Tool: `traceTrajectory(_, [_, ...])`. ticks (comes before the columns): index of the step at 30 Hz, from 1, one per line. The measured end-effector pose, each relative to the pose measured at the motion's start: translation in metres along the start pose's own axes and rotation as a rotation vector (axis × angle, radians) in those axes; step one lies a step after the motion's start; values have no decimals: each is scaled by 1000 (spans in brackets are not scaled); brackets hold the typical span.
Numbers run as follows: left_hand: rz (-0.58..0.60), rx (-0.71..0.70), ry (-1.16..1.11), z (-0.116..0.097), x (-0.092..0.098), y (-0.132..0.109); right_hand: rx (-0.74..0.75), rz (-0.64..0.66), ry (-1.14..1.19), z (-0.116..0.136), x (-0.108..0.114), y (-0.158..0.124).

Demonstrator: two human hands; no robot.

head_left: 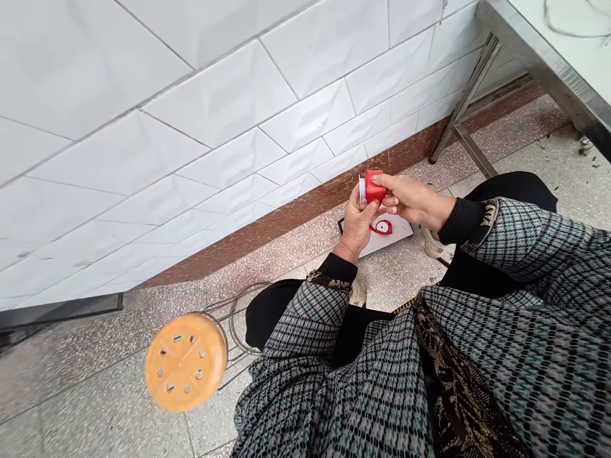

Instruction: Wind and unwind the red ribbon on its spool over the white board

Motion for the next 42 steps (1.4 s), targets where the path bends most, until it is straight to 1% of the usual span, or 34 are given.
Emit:
traceTrajectory(2, [-42, -4, -4, 1, 2, -1, 50, -65, -25, 7, 6, 1])
traceTrajectory(5, [-107, -22, 110, -2, 7, -6, 96, -169, -44, 20, 21, 4])
traceTrajectory(8, [-87, -90, 271, -13, 4, -11, 80, -197, -32, 26, 28, 6])
traceTrajectory(10, [-55, -150, 306, -21, 1, -13, 57, -171, -10, 26, 26, 6])
traceTrajectory(12, [-46, -144, 265, -21, 1, -13, 26, -143, 17, 24, 21, 4])
traceTrajectory(16, [-75, 31, 146, -3, 8, -8, -82, -136, 78, 16, 13, -1])
traceTrajectory(18, [-63, 65, 126, 1, 8, -5, -125, -115, 99, 12, 10, -2])
traceTrajectory(21, [-42, 49, 154, 0, 10, -2, -163, -63, 113, 8, 8, -1])
traceTrajectory(24, [-75, 26, 192, -1, 17, 0, -189, -24, 111, 6, 9, 0])
traceTrajectory(27, [-91, -21, 162, -5, 23, 4, -201, 39, 91, 6, 9, 0])
traceTrajectory(29, [-54, -102, 152, -14, 23, 7, -207, 98, 66, 6, 7, 0])
traceTrajectory(32, [74, -221, 195, -32, 15, 10, -243, 180, 42, 4, 4, -1])
traceTrajectory(34, [159, -235, 219, -38, 10, 11, -267, 226, 48, 3, 2, -3])
traceTrajectory(36, [201, -218, 220, -40, 8, 10, -277, 267, 61, 4, -1, -5])
traceTrajectory(38, [187, -191, 189, -39, 9, 9, -283, 295, 70, 4, -4, -6])
traceTrajectory(40, [128, -140, 121, -35, 12, 7, -273, 305, 67, 2, -7, -6])
traceTrajectory(42, [58, -72, 33, -30, 13, 6, -215, 273, 55, 2, -8, -4])
Point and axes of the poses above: each hand's wrist, its own y-axis towards the middle knuckle, its own x-axis out of the back of the hand, z = x × y, the point moved 9 cm from there along y, towards the middle knuckle, and after that the axes turned 14 degrees about -y, right-handed, at the moved point
